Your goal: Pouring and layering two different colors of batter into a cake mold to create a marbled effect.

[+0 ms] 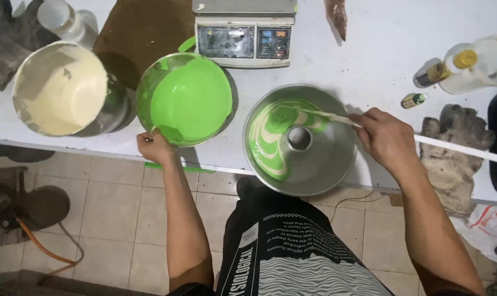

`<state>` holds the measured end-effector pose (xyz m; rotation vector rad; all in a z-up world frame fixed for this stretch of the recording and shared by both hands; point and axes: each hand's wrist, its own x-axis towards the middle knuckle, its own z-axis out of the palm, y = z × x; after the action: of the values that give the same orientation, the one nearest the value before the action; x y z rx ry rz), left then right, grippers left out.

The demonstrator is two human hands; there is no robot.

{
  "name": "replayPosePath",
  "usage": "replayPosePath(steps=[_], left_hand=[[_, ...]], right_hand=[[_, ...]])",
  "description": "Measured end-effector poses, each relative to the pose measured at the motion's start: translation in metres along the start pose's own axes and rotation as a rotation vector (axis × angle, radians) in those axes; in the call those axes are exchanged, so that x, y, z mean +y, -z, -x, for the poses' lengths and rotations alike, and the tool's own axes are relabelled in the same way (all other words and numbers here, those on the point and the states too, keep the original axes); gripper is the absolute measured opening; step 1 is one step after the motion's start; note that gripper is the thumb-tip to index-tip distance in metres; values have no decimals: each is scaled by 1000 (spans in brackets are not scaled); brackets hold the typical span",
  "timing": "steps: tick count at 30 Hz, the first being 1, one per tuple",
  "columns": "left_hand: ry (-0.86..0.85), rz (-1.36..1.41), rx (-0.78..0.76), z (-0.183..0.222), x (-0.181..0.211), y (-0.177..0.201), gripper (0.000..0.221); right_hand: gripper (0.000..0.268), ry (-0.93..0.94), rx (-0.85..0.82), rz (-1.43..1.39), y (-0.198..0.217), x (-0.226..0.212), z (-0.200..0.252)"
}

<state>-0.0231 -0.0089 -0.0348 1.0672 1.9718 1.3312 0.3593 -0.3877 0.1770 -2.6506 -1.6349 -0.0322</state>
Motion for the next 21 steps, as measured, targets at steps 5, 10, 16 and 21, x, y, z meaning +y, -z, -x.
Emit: replayPosePath(steps=[5, 10, 16, 21], left_hand=[[327, 139, -257, -60, -6, 29, 55], [406, 309, -36, -132, 95, 71, 55], [-164, -127, 349, -238, 42, 56, 24], [-657, -115, 435, -183, 125, 89, 27]], right_hand=[[25, 81, 115, -21, -2, 1, 7], [28, -1, 5, 6, -12, 1, 9], [31, -87, -1, -137, -15, -5, 15], [29, -124, 25, -200, -15, -6, 24]])
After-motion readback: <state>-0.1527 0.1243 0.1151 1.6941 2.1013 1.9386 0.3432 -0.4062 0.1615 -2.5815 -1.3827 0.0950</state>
